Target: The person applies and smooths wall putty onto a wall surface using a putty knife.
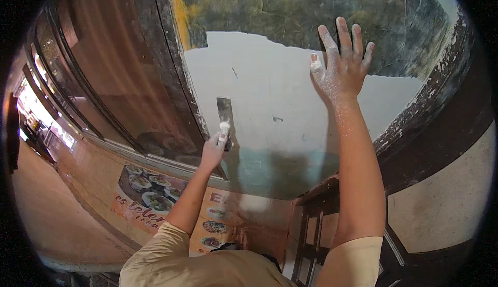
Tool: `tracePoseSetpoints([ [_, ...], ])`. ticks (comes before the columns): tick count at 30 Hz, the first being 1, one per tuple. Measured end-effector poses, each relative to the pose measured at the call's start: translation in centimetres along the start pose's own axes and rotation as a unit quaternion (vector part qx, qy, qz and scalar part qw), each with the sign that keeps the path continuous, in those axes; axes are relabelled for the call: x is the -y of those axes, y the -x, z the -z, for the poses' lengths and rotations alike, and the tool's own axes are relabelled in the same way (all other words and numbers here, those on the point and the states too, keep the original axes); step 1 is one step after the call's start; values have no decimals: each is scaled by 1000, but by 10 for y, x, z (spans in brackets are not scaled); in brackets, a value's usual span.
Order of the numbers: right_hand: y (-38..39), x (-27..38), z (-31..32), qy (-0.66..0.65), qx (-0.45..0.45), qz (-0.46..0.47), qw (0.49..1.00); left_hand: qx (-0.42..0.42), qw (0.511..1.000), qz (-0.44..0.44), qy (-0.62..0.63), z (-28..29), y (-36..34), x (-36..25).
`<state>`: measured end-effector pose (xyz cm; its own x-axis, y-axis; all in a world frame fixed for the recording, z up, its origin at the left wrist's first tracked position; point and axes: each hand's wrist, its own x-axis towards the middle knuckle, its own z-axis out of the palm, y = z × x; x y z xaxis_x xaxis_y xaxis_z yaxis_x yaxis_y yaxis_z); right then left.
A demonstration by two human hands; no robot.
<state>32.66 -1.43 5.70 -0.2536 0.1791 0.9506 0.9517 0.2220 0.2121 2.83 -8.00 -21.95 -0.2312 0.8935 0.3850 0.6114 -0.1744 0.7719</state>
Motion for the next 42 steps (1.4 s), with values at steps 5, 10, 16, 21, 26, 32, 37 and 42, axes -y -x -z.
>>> tracePoseSetpoints([
  [5,7,-6,-1,1,23,-12,1000,-77,993,-40,-76,18,-15,-45],
  [10,7,-8,-1,3,19,-14,1000,-68,995,-33,-61,59,-64,-97],
  [16,1,3,2,-8,20,-12,1000,-36,999,26,9,-5,-6,2],
  [21,4,-4,1,-10,18,-10,1000,-100,989,-79,71,29,-40,-74],
  [26,4,-6,-1,-13,-7,3,1000,-49,995,-38,73,66,-67,-122],
  [32,2,1,3,-12,12,-7,1000,-48,997,23,51,-1,-10,-62],
  [37,5,-6,2,-3,29,-14,999,-22,993,-16,111,34,-53,-129],
  [42,5,-6,-1,-11,5,3,1000,-9,997,-38,71,65,-79,-160],
])
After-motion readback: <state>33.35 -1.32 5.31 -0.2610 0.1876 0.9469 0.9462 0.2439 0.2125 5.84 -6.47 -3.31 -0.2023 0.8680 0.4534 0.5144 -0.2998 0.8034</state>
